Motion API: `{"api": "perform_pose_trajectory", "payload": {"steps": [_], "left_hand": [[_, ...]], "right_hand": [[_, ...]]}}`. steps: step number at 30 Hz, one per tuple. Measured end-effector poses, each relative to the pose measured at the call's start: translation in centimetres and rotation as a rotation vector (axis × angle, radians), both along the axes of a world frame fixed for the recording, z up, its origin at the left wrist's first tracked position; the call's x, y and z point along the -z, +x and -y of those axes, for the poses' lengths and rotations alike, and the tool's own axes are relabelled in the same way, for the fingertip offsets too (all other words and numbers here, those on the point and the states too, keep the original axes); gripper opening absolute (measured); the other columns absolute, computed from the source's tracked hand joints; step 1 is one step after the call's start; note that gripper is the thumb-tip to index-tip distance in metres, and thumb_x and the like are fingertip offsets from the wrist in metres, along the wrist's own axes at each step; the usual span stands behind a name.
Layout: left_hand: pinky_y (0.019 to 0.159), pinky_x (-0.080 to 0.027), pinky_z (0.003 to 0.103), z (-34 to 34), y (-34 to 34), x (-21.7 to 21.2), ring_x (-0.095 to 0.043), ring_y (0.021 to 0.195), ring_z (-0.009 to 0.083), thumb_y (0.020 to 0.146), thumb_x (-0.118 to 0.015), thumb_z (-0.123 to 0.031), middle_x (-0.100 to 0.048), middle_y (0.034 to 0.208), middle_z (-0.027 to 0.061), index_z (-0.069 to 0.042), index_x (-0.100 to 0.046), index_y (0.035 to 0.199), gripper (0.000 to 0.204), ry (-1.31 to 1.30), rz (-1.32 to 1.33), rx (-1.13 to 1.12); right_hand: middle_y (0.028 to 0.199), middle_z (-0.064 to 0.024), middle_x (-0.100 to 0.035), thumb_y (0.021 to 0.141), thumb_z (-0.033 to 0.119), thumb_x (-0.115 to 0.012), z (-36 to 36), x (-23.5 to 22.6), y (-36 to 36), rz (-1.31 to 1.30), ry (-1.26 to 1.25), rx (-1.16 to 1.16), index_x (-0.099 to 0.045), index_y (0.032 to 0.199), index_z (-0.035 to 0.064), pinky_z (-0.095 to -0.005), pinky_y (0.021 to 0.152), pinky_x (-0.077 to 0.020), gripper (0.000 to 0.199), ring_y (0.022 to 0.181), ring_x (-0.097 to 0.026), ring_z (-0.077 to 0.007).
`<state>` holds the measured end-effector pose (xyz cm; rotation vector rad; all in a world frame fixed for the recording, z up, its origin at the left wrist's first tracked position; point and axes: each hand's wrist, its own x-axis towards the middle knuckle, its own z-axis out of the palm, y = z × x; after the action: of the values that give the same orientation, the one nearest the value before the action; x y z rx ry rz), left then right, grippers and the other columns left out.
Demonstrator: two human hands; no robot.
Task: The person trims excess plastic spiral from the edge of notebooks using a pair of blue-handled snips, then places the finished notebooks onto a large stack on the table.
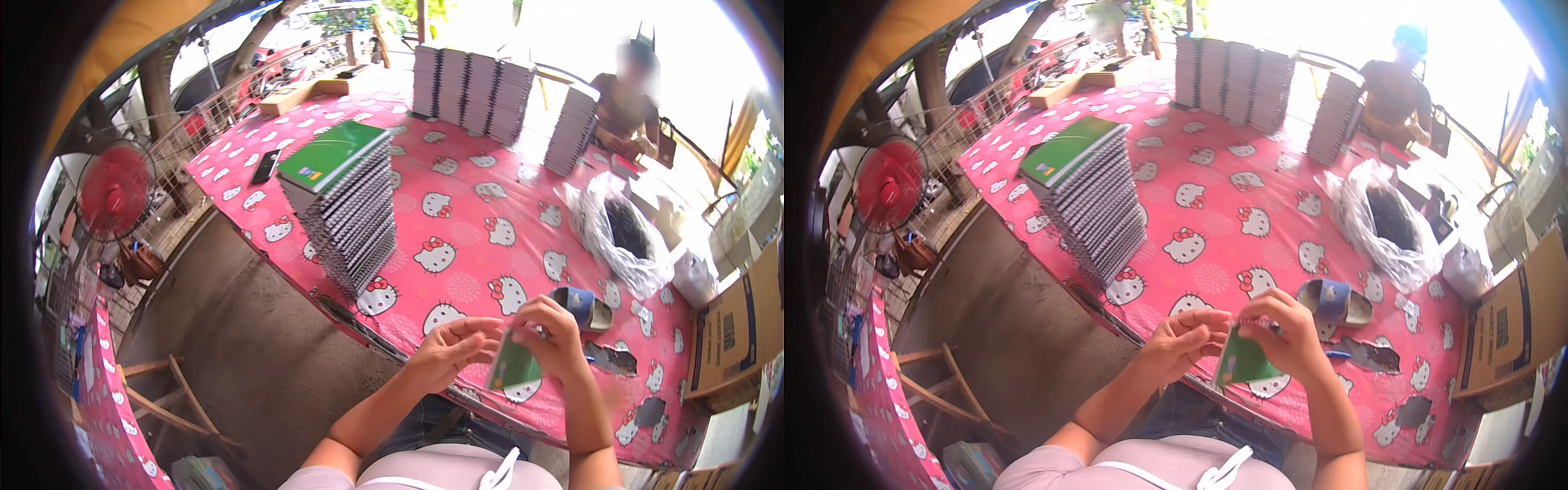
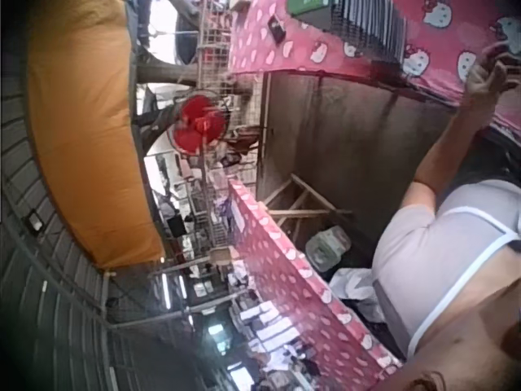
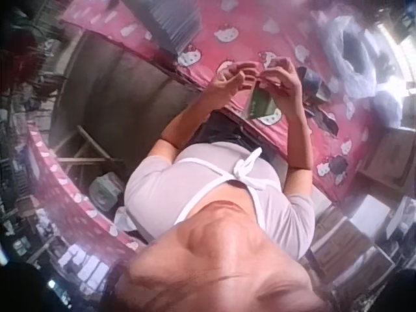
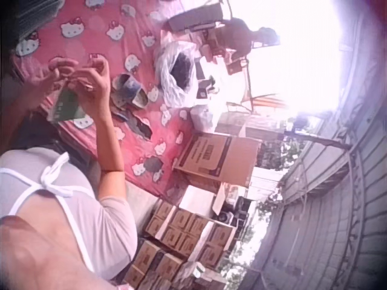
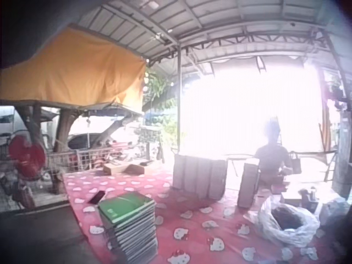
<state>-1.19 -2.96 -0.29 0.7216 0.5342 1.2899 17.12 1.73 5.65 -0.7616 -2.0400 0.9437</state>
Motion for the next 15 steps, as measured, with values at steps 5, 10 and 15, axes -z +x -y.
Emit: {"api": "perform_pose_trajectory", "payload": {"steps": [5,10,15], "left_hand": [[0.078,-0.047,0.022,0.4,-0.9,0.8,-0.058,0.083,0.007,0.1,-0.05,-0.035,-0.061,0.085,-0.0003,-0.002,-0.061,0.113,0.037,0.087,-0.07,0.046],[0.063,-0.043,0.018,1.0,-2.8,0.7,-0.054,0.073,0.0031,0.097,-0.056,-0.033,-0.061,0.085,-0.0026,-0.003,-0.063,0.104,0.031,0.169,-0.379,-0.042],[0.075,-0.042,0.031,-0.1,-4.7,-0.4,-0.057,0.068,0.0141,0.087,-0.067,-0.022,-0.064,0.075,0.0031,-0.006,-0.066,0.083,0.017,0.558,-0.824,-0.332]], "right_hand": [[0.095,-0.0058,-0.051,0.072,0.009,-0.077,1.2,2.6,-4.2,-0.382,-0.013,-0.006,-0.073,0.094,0.0067,-0.0291,0.082,-0.0376,0.023,0.093,-0.049,-0.0171],[0.087,-0.0047,-0.056,0.079,0.006,-0.073,2.9,0.8,-3.3,-0.279,-0.313,0.062,-0.071,0.091,-0.0012,-0.026,0.072,-0.0409,0.014,0.084,-0.052,-0.0123],[0.074,-0.001,-0.063,0.086,0.008,-0.071,2.1,-0.5,-3.1,-0.239,-0.659,-0.03,-0.067,0.085,-0.0016,-0.0212,0.056,-0.0428,0.01,0.065,-0.056,-0.0073]]}}
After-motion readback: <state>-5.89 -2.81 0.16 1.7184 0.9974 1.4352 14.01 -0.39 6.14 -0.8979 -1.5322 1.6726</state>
